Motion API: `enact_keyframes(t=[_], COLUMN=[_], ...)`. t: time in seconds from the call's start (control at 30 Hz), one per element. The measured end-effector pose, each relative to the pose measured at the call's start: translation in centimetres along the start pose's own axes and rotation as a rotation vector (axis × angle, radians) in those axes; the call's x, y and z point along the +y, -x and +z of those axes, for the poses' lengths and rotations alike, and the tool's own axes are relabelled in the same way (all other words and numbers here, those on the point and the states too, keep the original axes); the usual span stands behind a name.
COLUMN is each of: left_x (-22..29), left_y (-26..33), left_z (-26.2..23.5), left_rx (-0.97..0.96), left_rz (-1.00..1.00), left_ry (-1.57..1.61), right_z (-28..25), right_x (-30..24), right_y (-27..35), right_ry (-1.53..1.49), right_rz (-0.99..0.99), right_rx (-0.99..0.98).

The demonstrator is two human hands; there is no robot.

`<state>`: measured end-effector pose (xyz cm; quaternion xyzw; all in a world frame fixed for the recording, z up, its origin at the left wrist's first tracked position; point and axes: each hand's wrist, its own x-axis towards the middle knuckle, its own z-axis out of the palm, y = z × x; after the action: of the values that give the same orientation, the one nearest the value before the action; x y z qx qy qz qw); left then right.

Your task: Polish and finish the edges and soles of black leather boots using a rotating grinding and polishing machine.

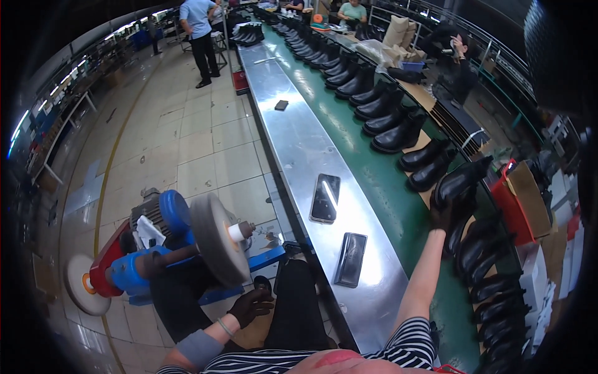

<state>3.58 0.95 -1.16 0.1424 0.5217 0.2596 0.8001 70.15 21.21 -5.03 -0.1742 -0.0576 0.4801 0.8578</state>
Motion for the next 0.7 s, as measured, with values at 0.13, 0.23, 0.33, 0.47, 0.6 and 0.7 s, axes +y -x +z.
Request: enact_keyframes(t=[0.13, 0.23, 0.33, 0.47, 0.6, 0.7], left_x=[1.4, 2.0, 1.0, 1.8, -2.2, -4.1], left_y=[0.3, -0.9, -4.9, -4.7, -9.0, -12.0], left_z=[0.8, 0.4, -1.3, -0.5, -1.5, -4.5], left_rx=[-0.004, -0.114, -0.268, -0.338, -0.187, 0.029], left_rz=[-0.038, -0.003, 0.100, 0.134, 0.506, 0.778], left_ry=[-0.244, -0.266, -0.039, 0.163, -0.080, -0.475], right_z=[9.3, 11.5, 8.5, 21.4, 15.5, 6.9], right_x=[-2.5, -4.7, -7.1, 6.9, 26.7, 35.2], right_y=[13.0, 17.7, 18.1, 26.7, 34.4, 36.7], right_ry=[0.573, 0.693, 0.441, 1.119, 1.491, 1.251], right_rz=[-0.040, -0.156, -0.160, 0.112, 0.539, 0.889], right_rx=[-0.352, -0.398, -0.396, -0.590, -0.739, -0.719])
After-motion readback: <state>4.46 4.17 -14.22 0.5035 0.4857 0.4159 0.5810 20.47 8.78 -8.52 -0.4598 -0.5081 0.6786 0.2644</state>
